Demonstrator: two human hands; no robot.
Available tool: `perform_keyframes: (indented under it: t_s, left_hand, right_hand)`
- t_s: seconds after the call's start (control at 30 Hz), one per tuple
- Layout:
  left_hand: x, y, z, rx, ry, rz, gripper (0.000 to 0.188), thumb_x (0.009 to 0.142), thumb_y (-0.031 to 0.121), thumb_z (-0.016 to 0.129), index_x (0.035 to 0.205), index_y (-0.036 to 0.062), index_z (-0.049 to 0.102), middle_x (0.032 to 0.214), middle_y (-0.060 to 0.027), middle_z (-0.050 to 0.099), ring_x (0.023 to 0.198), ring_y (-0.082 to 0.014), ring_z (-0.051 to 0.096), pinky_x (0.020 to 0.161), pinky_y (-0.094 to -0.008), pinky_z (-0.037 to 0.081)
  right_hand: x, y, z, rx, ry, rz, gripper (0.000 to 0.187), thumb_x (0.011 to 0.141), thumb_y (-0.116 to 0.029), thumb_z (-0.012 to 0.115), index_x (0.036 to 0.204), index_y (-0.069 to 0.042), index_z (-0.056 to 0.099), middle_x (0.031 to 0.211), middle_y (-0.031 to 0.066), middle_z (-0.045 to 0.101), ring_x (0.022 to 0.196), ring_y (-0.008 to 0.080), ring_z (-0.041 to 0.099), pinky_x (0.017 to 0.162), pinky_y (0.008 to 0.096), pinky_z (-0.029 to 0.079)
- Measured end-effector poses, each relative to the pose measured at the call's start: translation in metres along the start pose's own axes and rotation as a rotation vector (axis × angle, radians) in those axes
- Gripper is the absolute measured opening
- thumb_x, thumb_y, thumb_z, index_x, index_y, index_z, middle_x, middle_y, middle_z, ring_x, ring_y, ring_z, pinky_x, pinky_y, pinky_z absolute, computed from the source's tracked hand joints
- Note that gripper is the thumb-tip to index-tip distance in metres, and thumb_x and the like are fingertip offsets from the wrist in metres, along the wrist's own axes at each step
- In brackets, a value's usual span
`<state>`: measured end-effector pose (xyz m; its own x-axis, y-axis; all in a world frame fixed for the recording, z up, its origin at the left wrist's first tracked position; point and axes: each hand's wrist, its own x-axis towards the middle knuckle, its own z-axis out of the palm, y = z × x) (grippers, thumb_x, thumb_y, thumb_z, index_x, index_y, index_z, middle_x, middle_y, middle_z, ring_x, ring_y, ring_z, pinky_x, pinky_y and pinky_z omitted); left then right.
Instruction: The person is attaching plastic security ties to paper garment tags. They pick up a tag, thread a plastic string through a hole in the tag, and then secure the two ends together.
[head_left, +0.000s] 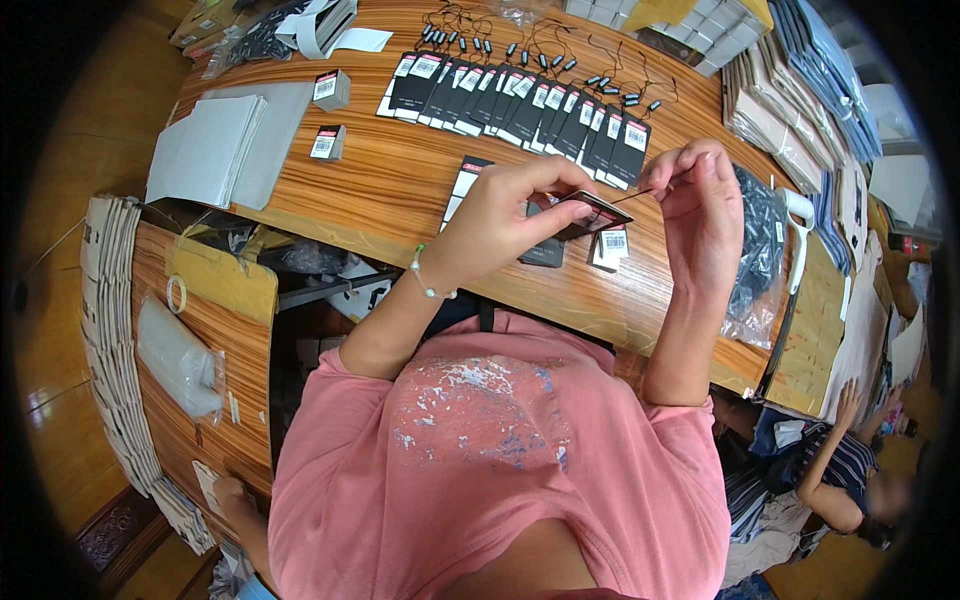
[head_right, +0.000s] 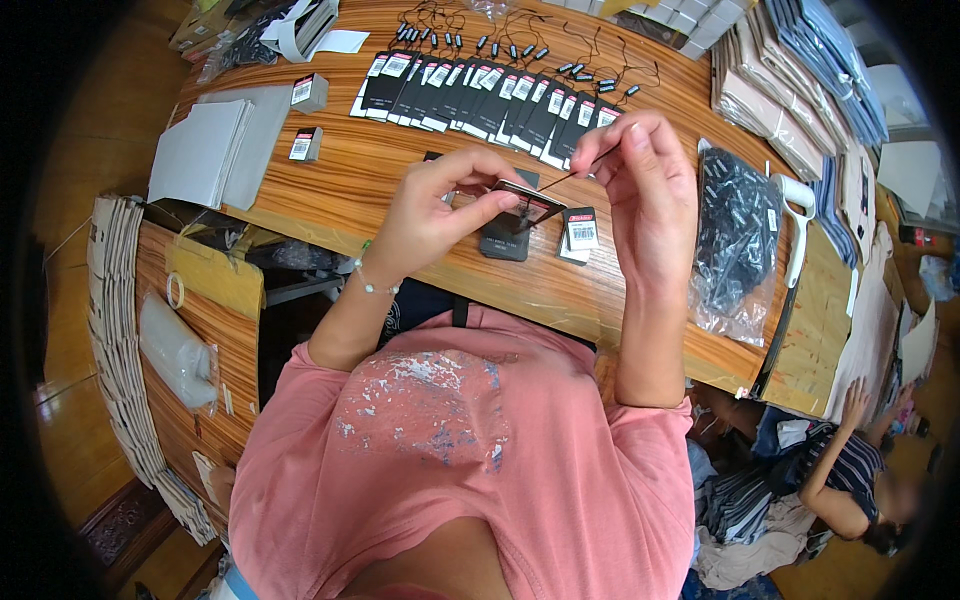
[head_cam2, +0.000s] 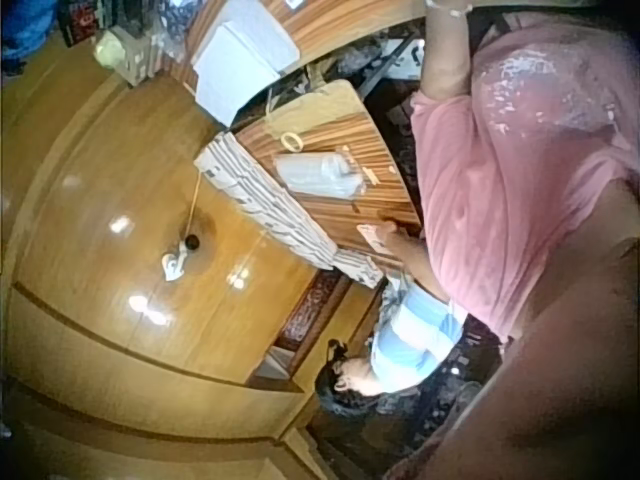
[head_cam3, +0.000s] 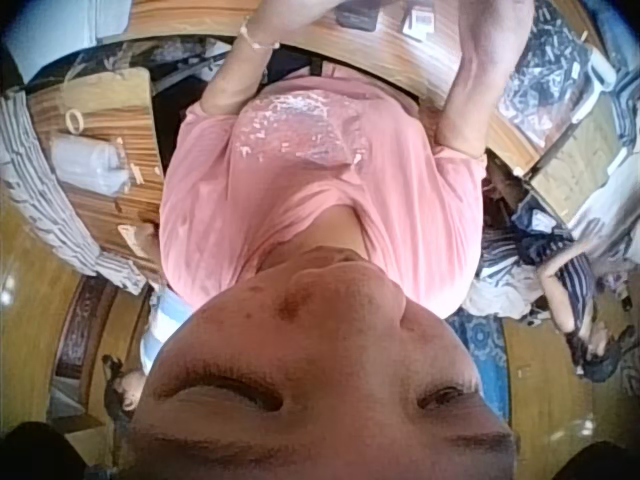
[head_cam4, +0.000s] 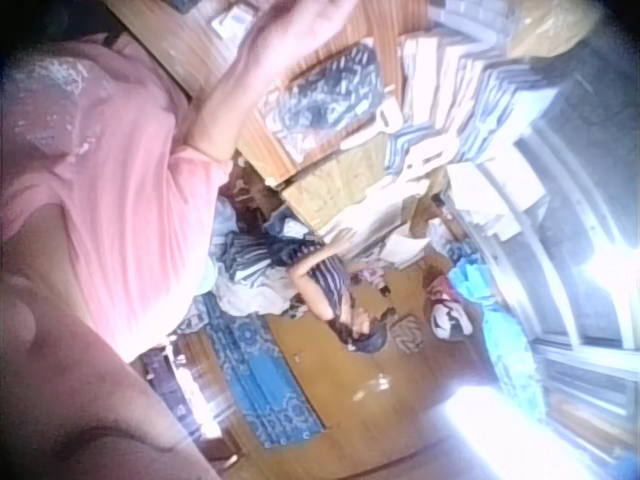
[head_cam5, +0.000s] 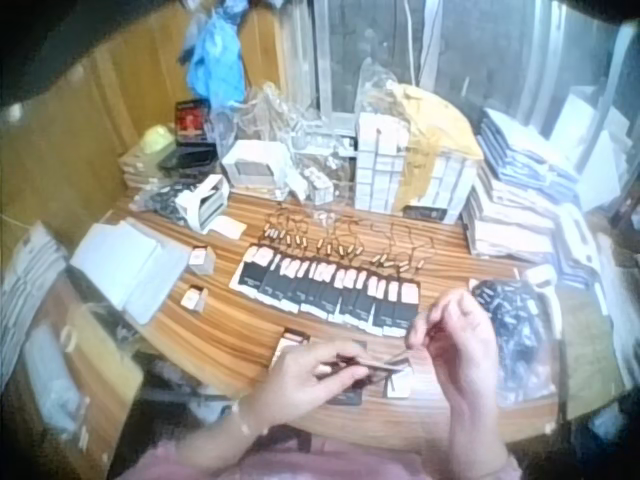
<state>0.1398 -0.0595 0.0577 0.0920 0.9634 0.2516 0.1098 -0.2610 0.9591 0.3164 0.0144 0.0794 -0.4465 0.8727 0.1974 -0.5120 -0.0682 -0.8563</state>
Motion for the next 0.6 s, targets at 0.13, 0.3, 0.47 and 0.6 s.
perform_keyframes:
  t_s: [0.13,0.3,0.47,0.6]
  left_hand:
    - [-0.002,-0.016,0.003,-0.292,-0.072,-0.118,0.02,0.083,0.0,0.054,0.101,-0.0008,0.048,0.09,-0.0039,0.058,0.084,-0.0067,0.054,0.073,-0.0196,0.043]
    - [-0.002,-0.019,0.005,-0.371,-0.117,-0.145,0.025,0.083,0.0,0.053,0.108,0.0,0.045,0.091,-0.0041,0.057,0.085,-0.006,0.054,0.074,-0.0191,0.043]
    - [-0.002,-0.016,0.008,-0.374,-0.13,-0.139,0.029,0.083,0.0,0.053,0.111,0.0008,0.045,0.101,-0.0045,0.055,0.085,-0.0071,0.054,0.076,-0.0182,0.042]
    - [-0.005,-0.018,0.002,-0.327,-0.103,-0.096,0.034,0.084,0.007,0.054,0.116,0.0025,0.045,0.106,-0.0058,0.054,0.093,-0.01,0.052,0.078,-0.022,0.043]
  right_hand:
    - [0.009,-0.002,-0.005,0.044,0.054,-0.067,0.02,0.091,-0.023,0.045,0.086,-0.003,0.048,0.073,0.0113,0.056,0.068,0.0154,0.053,0.067,0.0254,0.043]
    - [0.012,0.002,-0.003,0.069,0.096,-0.115,0.02,0.091,-0.022,0.044,0.087,-0.003,0.048,0.074,0.0116,0.056,0.069,0.0164,0.053,0.068,0.0273,0.044]
    - [0.01,0.0,0.004,0.162,0.03,-0.1,0.021,0.091,-0.02,0.044,0.092,-0.001,0.05,0.076,0.0106,0.056,0.071,0.0172,0.053,0.071,0.0302,0.045]
    - [0.002,-0.003,0.015,0.3,-0.048,-0.1,0.021,0.09,-0.018,0.046,0.098,0.001,0.052,0.077,0.0093,0.055,0.072,0.0172,0.052,0.068,0.0313,0.044]
